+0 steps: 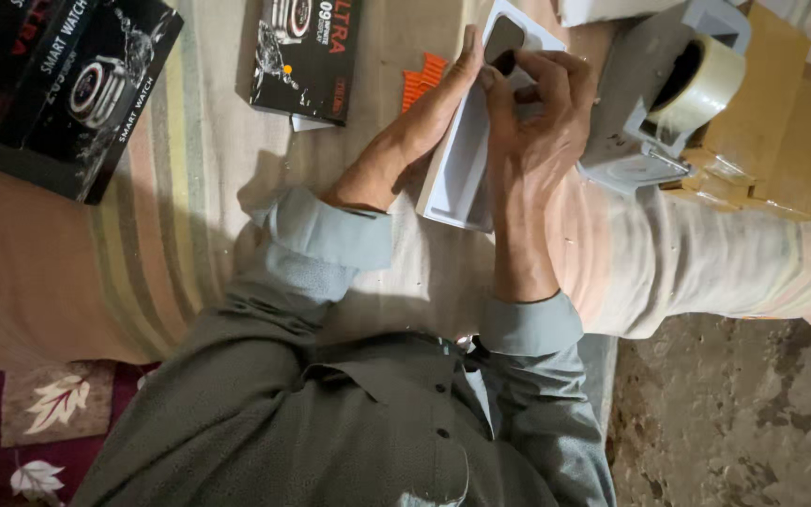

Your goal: The person unpacks smartwatch boxes, removes the watch and accessories, places them into a larger cardboard box, and seals it with tape. This process is repeated for multiple units.

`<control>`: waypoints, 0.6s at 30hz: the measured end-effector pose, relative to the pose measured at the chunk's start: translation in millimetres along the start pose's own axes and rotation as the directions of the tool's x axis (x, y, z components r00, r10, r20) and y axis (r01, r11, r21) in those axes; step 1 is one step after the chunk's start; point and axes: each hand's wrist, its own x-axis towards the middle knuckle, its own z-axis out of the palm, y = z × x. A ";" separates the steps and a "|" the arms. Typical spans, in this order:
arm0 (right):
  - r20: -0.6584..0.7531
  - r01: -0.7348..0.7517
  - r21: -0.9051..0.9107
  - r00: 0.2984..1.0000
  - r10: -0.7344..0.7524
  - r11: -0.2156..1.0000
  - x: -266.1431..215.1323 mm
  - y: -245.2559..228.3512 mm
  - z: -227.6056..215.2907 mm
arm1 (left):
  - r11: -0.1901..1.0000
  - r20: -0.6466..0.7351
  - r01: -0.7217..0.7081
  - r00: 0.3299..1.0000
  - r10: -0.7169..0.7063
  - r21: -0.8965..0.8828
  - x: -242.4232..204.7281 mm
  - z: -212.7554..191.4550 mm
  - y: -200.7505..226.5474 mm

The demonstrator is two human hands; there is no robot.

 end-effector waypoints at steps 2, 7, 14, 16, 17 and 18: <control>0.028 0.051 -0.055 0.998 -0.050 0.997 6.2 3.9 -1.5 | 0.997 -0.011 0.027 1.000 -0.028 -0.076 -0.4 0.1 2.2; 0.028 0.043 0.372 0.998 -0.058 0.927 16.6 28.5 -15.5 | 0.995 -0.106 -0.028 0.994 0.018 -0.096 -18.6 -10.9 28.1; 0.133 -0.304 0.172 0.950 0.284 0.937 -22.0 78.4 -28.9 | 0.997 -0.173 -0.079 0.982 0.073 -0.024 -39.6 -26.9 57.9; 0.207 -0.286 0.008 0.938 0.278 0.958 -37.0 71.4 -22.4 | 0.995 -0.179 -0.100 0.979 0.099 0.001 -42.9 -26.3 60.9; 0.202 -0.227 -0.088 0.949 0.240 0.970 -43.0 64.9 -16.7 | 0.994 -0.185 -0.112 0.976 0.112 0.010 -43.9 -25.8 62.8; 0.200 -0.171 -0.185 0.958 0.207 0.968 -49.4 56.9 -11.5 | 0.993 -0.185 -0.118 0.975 0.119 0.021 -45.3 -25.1 64.3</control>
